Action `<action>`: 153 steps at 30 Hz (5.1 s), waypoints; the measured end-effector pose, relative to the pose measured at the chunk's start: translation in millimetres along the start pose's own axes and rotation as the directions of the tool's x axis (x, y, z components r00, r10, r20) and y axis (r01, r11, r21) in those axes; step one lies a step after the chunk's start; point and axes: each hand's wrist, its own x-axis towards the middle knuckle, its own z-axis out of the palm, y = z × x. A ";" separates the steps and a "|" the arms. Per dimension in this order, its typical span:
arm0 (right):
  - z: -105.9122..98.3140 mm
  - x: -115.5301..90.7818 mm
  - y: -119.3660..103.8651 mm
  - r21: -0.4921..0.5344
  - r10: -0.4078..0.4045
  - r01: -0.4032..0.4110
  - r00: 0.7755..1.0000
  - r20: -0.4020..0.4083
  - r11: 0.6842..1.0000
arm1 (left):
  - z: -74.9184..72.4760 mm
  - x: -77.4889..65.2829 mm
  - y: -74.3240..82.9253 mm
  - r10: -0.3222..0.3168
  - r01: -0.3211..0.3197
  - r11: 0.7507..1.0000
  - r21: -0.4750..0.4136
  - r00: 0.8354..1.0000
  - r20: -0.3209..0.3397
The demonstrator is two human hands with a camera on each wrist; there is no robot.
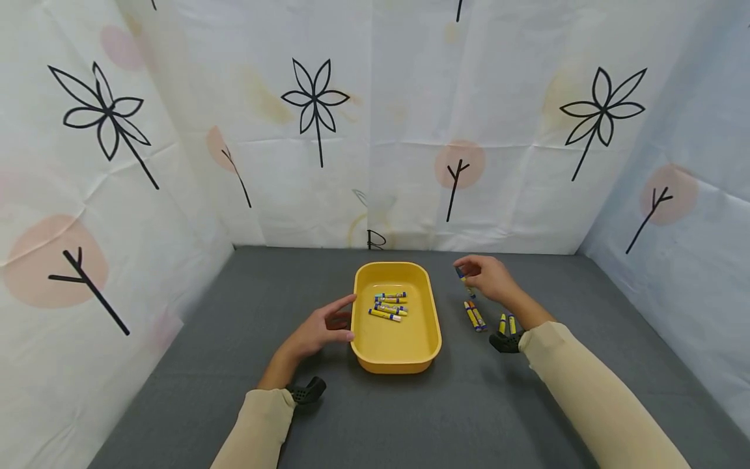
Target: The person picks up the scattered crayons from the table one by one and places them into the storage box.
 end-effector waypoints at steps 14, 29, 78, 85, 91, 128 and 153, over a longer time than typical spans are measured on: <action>21.5 26.4 -49.6 0.097 -0.129 0.123 0.990 0.061 0.988 | 2.1 -2.0 0.7 0.014 -0.014 1.000 0.012 1.000 0.007; 58.3 47.4 -86.5 0.004 -0.174 0.180 0.947 0.269 0.984 | 2.8 2.4 3.6 0.018 -0.018 1.000 0.002 1.000 0.005; 12.8 6.0 -19.9 0.130 -0.019 0.006 0.995 0.098 0.992 | 1.5 0.9 1.6 0.032 -0.031 0.999 -0.018 0.999 0.019; 4.0 -13.8 7.9 0.116 0.007 -0.012 0.999 0.048 0.993 | 0.7 1.9 -0.5 0.033 -0.033 0.999 -0.003 0.999 0.011; -0.6 -28.2 32.5 0.115 0.045 -0.048 0.998 0.032 0.992 | 0.3 2.0 -1.6 0.046 -0.046 0.999 0.008 0.999 0.011; -15.1 -71.9 77.1 -0.073 0.225 -0.217 0.966 0.125 0.973 | 0.5 2.4 -1.2 -0.006 0.006 1.000 0.020 1.000 -0.012; -16.1 -56.9 57.0 0.251 0.186 -0.189 0.982 0.035 0.949 | 0.4 -1.7 2.3 0.026 -0.026 1.000 -0.018 0.999 0.020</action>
